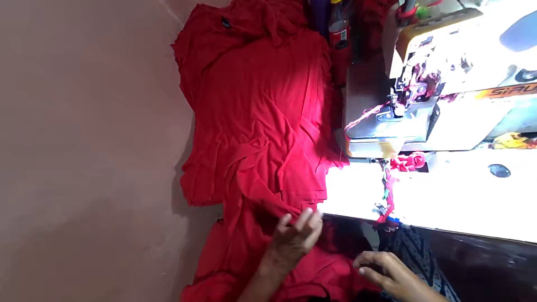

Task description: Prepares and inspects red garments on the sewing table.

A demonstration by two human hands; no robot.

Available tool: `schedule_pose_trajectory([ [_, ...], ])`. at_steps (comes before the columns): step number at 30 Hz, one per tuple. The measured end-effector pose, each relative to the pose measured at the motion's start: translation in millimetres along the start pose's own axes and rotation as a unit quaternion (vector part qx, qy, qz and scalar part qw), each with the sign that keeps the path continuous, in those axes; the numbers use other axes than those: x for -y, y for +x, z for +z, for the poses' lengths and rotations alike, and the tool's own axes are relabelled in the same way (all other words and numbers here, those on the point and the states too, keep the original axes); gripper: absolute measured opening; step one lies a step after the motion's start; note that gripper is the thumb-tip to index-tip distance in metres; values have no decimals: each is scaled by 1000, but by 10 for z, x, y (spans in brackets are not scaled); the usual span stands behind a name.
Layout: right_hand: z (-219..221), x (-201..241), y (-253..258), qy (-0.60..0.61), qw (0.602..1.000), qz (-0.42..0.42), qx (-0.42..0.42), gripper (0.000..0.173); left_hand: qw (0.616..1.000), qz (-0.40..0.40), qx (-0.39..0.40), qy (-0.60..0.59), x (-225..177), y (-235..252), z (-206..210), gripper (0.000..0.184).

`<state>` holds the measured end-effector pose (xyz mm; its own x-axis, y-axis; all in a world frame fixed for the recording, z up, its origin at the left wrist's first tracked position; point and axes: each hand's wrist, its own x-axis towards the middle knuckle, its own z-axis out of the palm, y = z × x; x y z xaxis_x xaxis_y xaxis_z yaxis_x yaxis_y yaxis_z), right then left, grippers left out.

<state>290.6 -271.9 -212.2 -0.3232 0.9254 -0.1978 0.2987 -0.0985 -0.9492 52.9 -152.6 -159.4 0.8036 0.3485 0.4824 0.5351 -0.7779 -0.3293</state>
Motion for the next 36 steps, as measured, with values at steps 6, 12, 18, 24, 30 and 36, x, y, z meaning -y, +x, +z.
schedule_pose_trajectory([
  [6,148,58,183,-1,999,42,-19,25,999,-33,4,26,-141,12,201,11],
  [12,188,260,200,-97,934,-214,-270,50,890,-148,47,-428,168,383,-375,16],
  [18,62,824,507,-17,910,-308,-277,74,906,-88,18,-414,353,837,-642,22],
  [24,-73,1011,704,103,872,-362,-314,27,879,-71,2,-471,494,1161,-678,20],
  [30,-251,1181,761,205,868,-326,-314,9,884,-151,-129,-424,341,1119,-433,26],
  [36,-348,1188,794,214,868,-299,-334,6,882,-105,-169,-427,204,877,-170,40],
])
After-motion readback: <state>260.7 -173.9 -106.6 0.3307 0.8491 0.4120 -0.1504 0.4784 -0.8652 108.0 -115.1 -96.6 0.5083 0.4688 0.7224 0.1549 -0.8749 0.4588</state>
